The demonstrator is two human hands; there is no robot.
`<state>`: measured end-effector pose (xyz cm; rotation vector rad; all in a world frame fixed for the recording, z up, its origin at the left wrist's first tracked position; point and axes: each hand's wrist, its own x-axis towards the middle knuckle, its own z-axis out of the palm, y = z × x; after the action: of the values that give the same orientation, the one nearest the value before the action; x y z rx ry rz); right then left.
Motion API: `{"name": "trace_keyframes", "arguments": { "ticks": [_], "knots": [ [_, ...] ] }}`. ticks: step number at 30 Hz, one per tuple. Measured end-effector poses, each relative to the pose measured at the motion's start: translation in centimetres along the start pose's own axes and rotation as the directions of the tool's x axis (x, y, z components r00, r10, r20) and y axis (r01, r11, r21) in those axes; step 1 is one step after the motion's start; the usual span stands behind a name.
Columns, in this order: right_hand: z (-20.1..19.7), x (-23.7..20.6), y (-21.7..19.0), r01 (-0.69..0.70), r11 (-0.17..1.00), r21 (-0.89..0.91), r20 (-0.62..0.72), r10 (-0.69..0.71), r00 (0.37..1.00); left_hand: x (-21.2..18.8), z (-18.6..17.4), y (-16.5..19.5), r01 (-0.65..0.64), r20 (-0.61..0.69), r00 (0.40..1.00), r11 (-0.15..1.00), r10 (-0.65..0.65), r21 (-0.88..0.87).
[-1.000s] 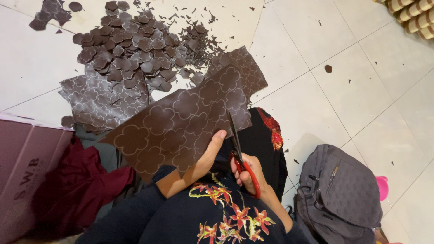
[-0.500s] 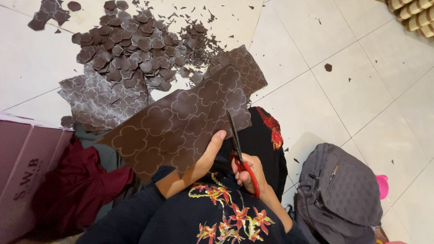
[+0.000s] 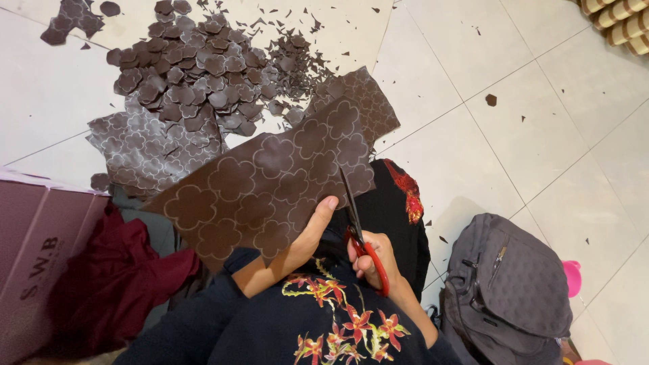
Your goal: The person sits on the floor and uses red-handled scissors to cut flower-shaped pieces from a brown patterned fabric sheet. They repeatedly trim the edges of each shape and place the finished pieces into a growing pile on the floor.
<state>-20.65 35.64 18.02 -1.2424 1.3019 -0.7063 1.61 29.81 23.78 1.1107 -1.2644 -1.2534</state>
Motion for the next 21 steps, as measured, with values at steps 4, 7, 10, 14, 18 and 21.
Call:
{"name": "trace_keyframes", "arguments": {
  "ticks": [4, 7, 10, 14, 18, 21],
  "knots": [
    [0.0, -0.1, -0.1, -0.026, 1.0, 0.013, -0.008, 0.026, 1.0, -0.1, -0.8, 0.4, 0.046, 0.046, 0.998, 0.993, -0.051, 0.106],
    [0.0, -0.2, 0.0, -0.029, 0.998, 0.05, 0.005, 0.029, 1.0, -0.1, -0.6, 0.2, 0.046, 0.041, 0.998, 0.993, -0.051, 0.109],
    [0.0, -0.2, 0.0, -0.026, 0.999, 0.044, 0.014, 0.026, 1.0, -0.2, -0.1, -0.3, 0.026, 0.007, 1.0, 0.998, -0.026, 0.061],
    [-0.1, 0.0, -0.3, 0.024, 0.999, 0.021, 0.037, -0.025, 0.999, -0.2, 0.1, -0.9, 0.06, 0.034, 0.998, 0.998, -0.061, 0.024],
    [-0.4, 0.1, -1.3, 0.038, 0.999, -0.003, 0.128, -0.038, 0.991, -0.2, 0.2, -1.1, 0.204, 0.098, 0.974, 0.979, -0.203, 0.0],
    [-0.3, 0.1, -1.7, 0.061, 0.998, 0.024, 0.132, -0.063, 0.989, -0.3, 0.6, -1.2, 0.229, 0.219, 0.954, 0.969, -0.205, -0.093]
  ]
}}
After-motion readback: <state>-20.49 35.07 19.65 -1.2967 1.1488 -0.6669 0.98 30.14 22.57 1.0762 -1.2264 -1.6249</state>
